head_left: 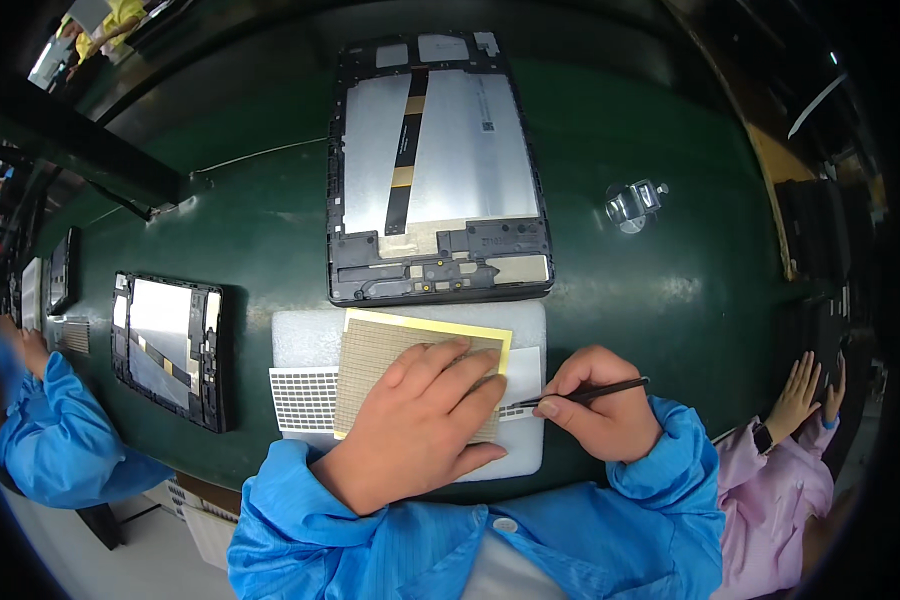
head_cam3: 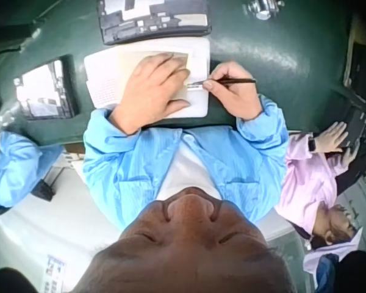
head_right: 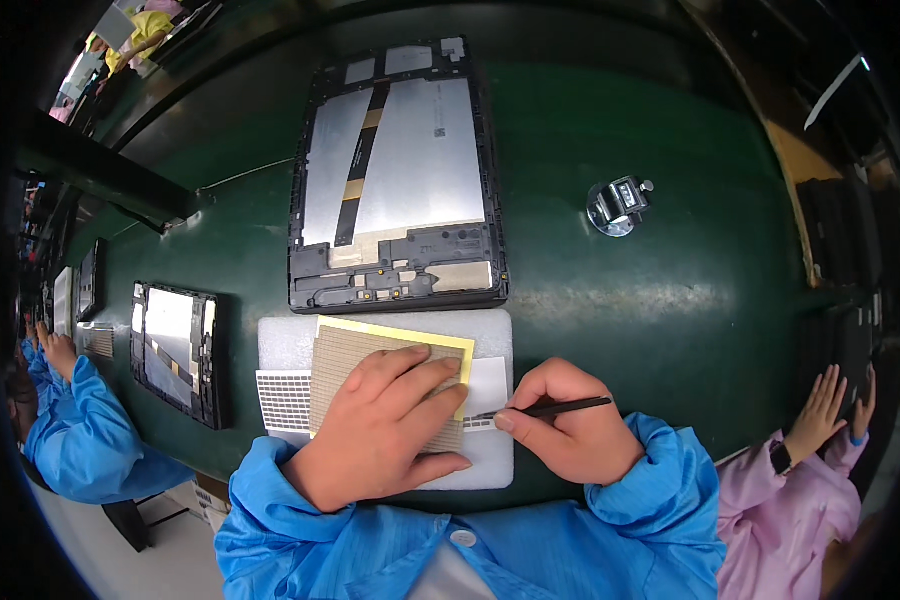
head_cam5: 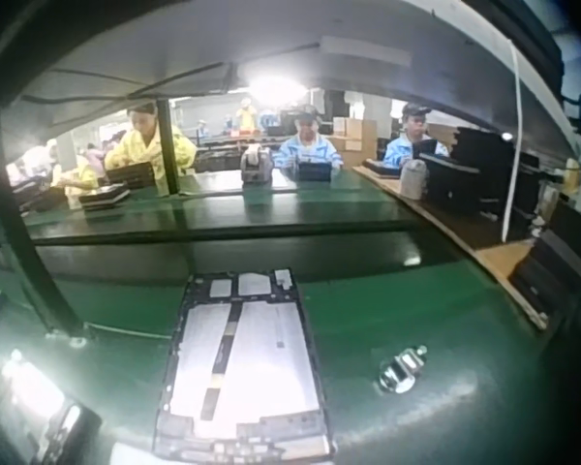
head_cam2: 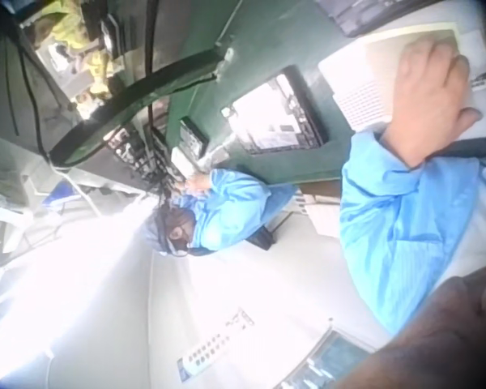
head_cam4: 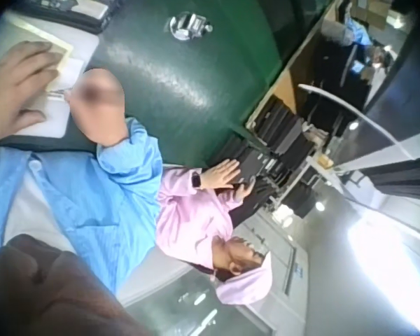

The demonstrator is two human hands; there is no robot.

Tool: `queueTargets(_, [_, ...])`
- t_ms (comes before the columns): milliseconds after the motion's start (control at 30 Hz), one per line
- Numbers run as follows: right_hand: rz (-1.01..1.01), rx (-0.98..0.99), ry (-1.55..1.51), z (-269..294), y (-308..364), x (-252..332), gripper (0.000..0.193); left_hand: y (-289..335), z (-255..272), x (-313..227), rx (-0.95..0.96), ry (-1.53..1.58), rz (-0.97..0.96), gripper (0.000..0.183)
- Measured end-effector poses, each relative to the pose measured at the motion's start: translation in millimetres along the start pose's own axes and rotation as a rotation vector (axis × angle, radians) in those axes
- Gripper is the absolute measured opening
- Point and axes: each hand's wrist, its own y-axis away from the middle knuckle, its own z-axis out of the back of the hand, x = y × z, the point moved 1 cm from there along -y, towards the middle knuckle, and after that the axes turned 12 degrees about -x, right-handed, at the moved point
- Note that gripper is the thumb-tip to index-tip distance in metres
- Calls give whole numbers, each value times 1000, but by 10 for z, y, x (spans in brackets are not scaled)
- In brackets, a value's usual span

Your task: The person uses tweezers to pick small adhesive strips from a sheet and apply them to specific locations on a disassembled electronic device chassis. The person repeatedly picks up the device to adjust its position on the workbench while continuing to apply the strips.

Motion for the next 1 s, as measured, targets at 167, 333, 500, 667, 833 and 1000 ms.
queueTargets(167, [39, 22, 24, 23, -11, -24, 17, 2, -2, -3, -10, -2, 3, 58])
queueTargets(333, [-60, -45, -172, 12, -39, 15, 16, 4, -5, 6, -8, -4, 0, 59])
queueTargets(500, [-124, -54, -171, 50, -75, 88, 17, 4, 16, 16, -3, 8, -14, 59])
queueTargets(667, [64, 36, 77, 23, -2, 33, 15, 14, 7, 17, -27, 7, -23, 59])
queueTargets(833, [10, 14, 2, 8, 4, 11, 14, 12, 6, 21, -23, 6, -23, 59])
queueTargets(1000, [-53, -47, -143, 16, -8, 39, 14, 22, -11, 22, -24, 8, -20, 59])
